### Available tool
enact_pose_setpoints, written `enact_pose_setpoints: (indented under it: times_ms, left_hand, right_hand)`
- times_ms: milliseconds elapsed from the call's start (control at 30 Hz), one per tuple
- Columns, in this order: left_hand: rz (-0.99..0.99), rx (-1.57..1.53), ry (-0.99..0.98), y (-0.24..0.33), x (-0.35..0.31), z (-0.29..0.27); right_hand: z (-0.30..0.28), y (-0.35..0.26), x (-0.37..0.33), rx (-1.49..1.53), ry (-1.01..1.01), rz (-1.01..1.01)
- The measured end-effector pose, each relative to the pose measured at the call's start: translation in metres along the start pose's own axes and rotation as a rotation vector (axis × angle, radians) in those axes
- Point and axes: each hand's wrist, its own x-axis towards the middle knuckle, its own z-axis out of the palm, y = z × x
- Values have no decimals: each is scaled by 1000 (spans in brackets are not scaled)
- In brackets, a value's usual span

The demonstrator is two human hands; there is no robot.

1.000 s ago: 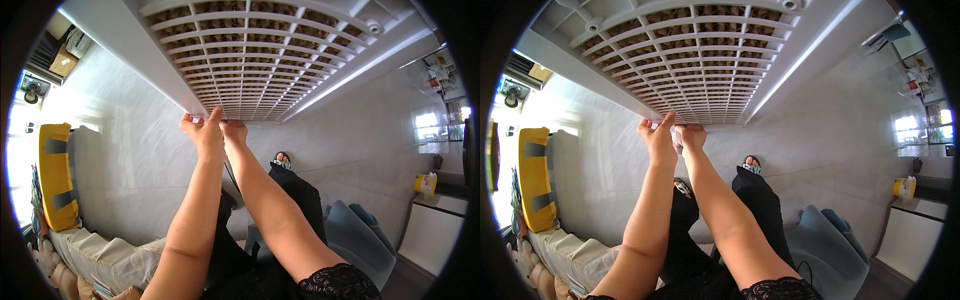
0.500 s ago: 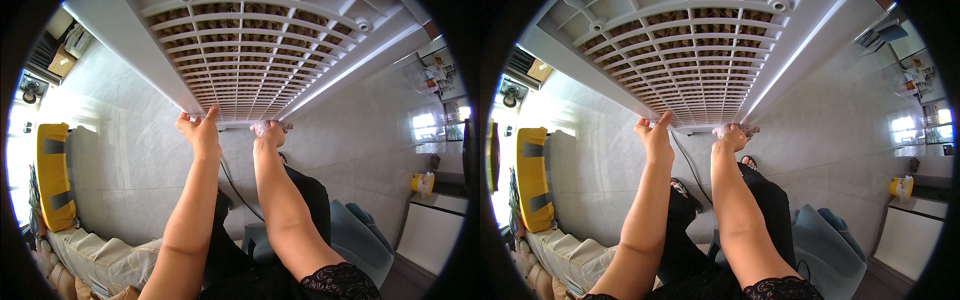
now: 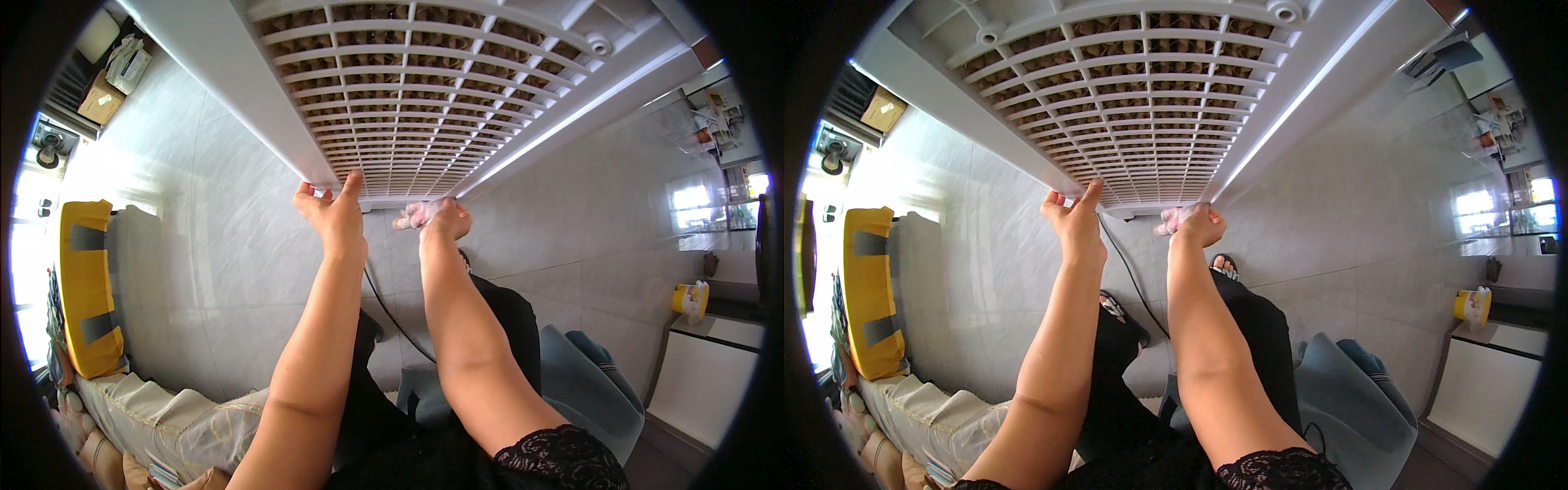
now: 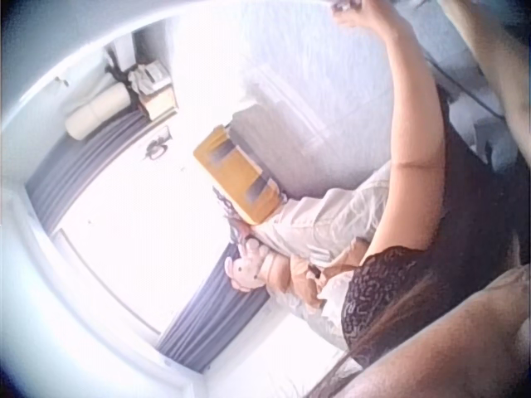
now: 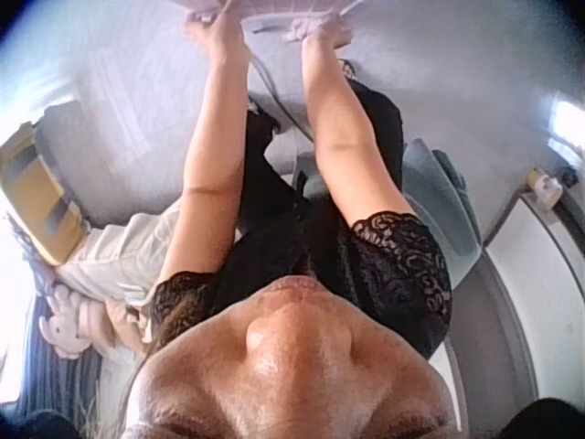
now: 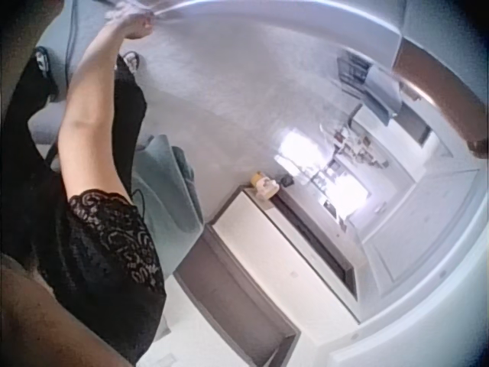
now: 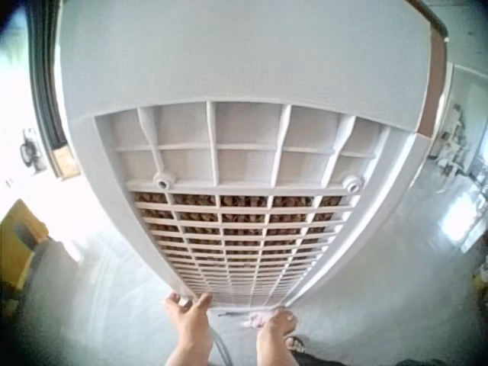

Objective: The person cleans the front grille and top surface of a portable air cooler using a cloth. They wipe the grille thoroughly, then the top panel, and finally reposition the unit.

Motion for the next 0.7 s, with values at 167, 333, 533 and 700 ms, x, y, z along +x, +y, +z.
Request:
enact_pose_setpoints:
  times_ms: [167, 333, 533, 700]
  left_hand:
    - [2, 69, 61, -7, 7, 1]
    - [-4, 80, 29, -1, 2, 0]
    - [0, 84, 37, 3, 1, 2]
    - [-17, 37, 55, -1, 1, 1]
  right_hand:
    - [8, 36, -23, 27, -202, -4]
    - [16, 58, -58, 40, -267, 114]
    - [22, 105, -72, -234, -514, -27]
    - [19, 103, -82, -115, -611, 51]
